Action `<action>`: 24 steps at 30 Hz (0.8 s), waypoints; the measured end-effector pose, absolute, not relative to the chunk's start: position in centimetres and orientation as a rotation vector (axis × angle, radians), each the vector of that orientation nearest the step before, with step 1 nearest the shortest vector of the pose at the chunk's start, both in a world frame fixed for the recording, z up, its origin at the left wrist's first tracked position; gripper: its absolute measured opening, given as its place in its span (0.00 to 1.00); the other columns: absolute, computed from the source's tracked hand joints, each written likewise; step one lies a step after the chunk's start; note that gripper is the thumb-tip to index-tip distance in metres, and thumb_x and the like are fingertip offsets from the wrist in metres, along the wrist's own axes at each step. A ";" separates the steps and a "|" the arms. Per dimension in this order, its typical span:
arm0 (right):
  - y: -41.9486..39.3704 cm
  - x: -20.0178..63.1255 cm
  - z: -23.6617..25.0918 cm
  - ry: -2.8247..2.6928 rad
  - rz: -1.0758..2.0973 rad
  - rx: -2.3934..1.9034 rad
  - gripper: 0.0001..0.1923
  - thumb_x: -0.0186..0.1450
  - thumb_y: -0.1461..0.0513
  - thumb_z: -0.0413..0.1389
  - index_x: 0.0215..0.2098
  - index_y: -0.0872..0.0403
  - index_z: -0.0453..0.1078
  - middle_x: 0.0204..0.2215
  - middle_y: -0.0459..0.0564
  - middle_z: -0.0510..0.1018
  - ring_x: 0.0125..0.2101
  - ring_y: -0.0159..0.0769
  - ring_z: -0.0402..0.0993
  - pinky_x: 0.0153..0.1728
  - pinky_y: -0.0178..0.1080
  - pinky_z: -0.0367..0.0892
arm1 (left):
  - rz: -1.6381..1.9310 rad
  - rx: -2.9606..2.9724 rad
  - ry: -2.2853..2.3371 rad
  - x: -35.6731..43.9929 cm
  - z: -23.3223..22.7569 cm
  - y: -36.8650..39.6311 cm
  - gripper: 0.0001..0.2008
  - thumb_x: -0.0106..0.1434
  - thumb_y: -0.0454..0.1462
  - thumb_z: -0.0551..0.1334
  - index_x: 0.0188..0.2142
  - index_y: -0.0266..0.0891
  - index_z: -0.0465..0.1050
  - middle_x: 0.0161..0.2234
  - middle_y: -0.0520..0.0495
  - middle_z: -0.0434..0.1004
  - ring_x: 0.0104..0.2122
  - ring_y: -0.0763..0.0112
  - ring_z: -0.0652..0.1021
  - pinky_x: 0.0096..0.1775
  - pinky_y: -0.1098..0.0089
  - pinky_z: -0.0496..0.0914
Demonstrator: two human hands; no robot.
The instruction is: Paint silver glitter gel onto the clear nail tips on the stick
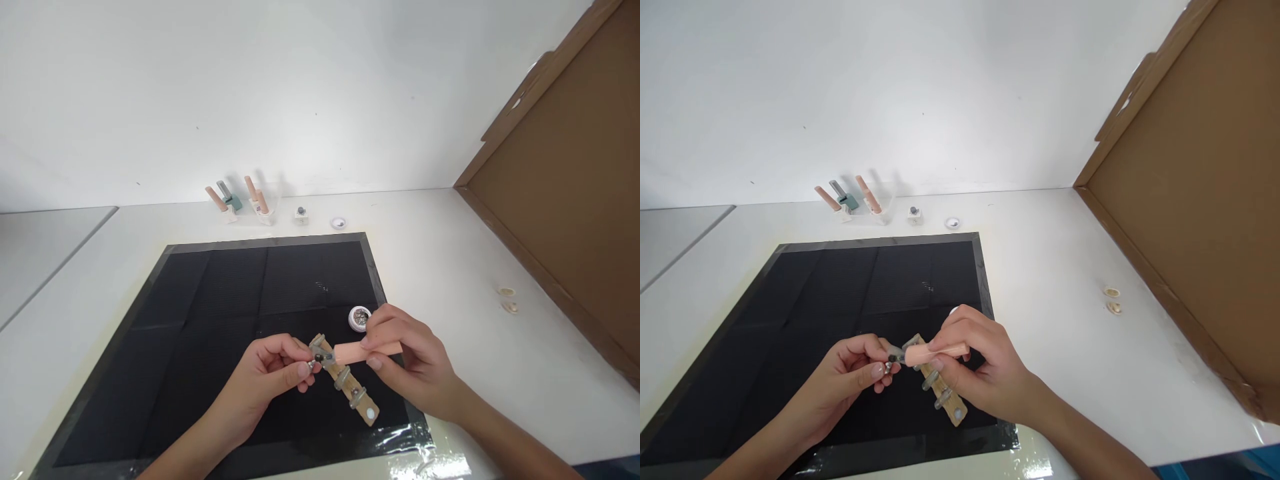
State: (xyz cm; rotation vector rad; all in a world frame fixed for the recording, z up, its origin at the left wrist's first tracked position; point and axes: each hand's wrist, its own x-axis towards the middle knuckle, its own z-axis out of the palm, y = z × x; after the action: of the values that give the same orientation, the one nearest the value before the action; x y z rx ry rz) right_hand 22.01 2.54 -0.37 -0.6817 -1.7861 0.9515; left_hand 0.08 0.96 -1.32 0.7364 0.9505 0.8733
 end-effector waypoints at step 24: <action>2.7 21.8 0.0 -1.765 0.832 -0.723 0.12 0.58 0.74 0.51 0.32 0.51 0.68 0.22 0.44 0.67 0.24 0.31 0.63 0.24 0.34 0.61 | 0.886 0.695 0.871 -0.3 -1.4 0.9 0.04 0.49 0.34 0.72 0.24 0.37 0.78 0.25 0.51 0.79 0.22 0.80 0.74 0.25 0.81 0.68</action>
State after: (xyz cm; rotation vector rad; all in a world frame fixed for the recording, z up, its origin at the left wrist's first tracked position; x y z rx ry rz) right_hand 21.78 2.65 0.02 -0.7233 -1.7653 0.8316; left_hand -0.28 0.92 -1.39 0.6948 0.8707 0.8859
